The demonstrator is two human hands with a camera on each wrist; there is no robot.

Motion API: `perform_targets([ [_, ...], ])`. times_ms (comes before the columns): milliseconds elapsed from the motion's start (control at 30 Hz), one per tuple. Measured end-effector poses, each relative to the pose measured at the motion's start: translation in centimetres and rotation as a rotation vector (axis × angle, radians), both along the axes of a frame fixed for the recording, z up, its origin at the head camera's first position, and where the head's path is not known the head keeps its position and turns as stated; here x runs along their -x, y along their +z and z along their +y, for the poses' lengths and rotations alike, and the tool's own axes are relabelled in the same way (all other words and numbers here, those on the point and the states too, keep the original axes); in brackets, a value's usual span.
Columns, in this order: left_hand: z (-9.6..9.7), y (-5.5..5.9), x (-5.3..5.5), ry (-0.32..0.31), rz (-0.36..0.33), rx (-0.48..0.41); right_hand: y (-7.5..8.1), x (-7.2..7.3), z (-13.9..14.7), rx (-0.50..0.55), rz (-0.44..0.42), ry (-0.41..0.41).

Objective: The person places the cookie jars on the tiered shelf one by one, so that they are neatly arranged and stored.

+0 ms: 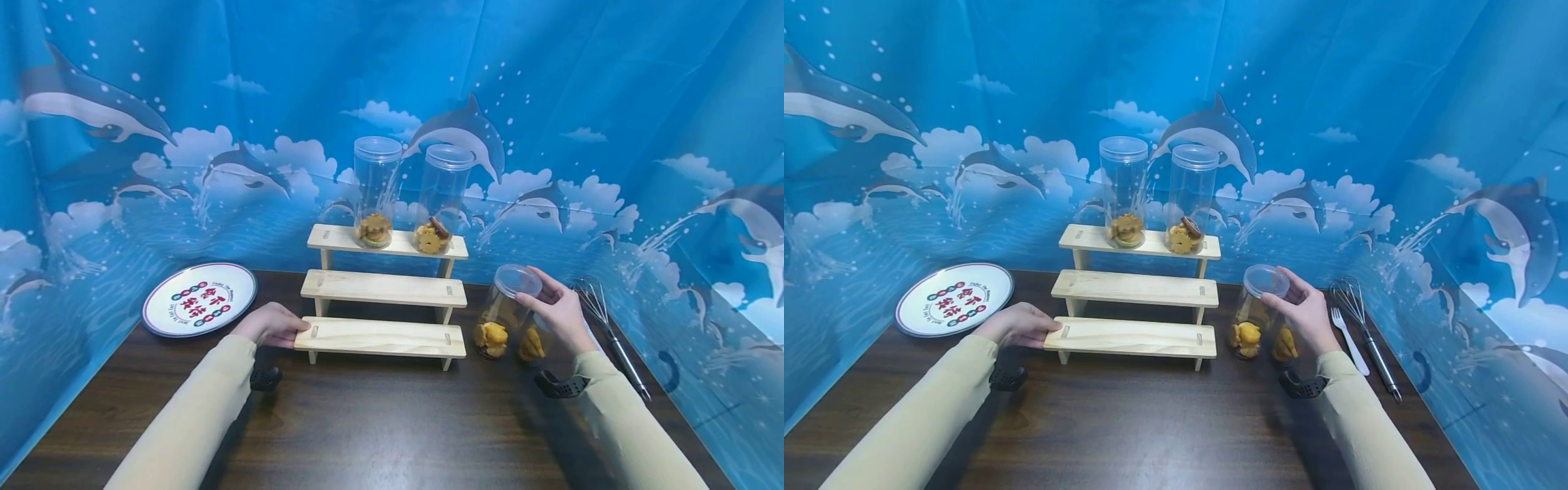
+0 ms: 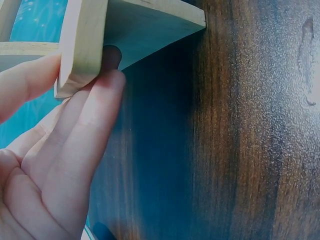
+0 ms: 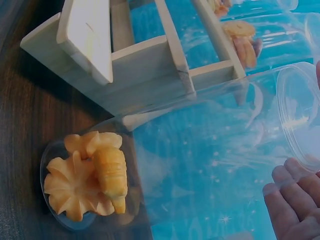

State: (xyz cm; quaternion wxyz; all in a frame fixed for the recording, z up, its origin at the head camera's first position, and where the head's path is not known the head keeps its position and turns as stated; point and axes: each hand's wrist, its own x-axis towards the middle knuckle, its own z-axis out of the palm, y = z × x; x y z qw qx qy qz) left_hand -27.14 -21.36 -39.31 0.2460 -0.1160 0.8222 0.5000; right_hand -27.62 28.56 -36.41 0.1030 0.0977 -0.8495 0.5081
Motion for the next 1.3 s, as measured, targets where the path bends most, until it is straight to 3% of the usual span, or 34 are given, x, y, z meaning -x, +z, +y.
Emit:
perform_targets([
  [567,-0.2,0.1,-0.1,0.019,-0.001,-0.006,2.2,-0.6,-0.5,0.033,0.084,-0.053],
  [900,-0.1,0.1,-0.1,0.011,0.006,0.013,4.9,-1.4,-1.6,0.04,0.144,-0.073],
  [1300,0.0,-0.1,-0.2,0.016,0.012,-0.009,7.3,-1.9,-3.8,0.188,0.27,-0.041],
])
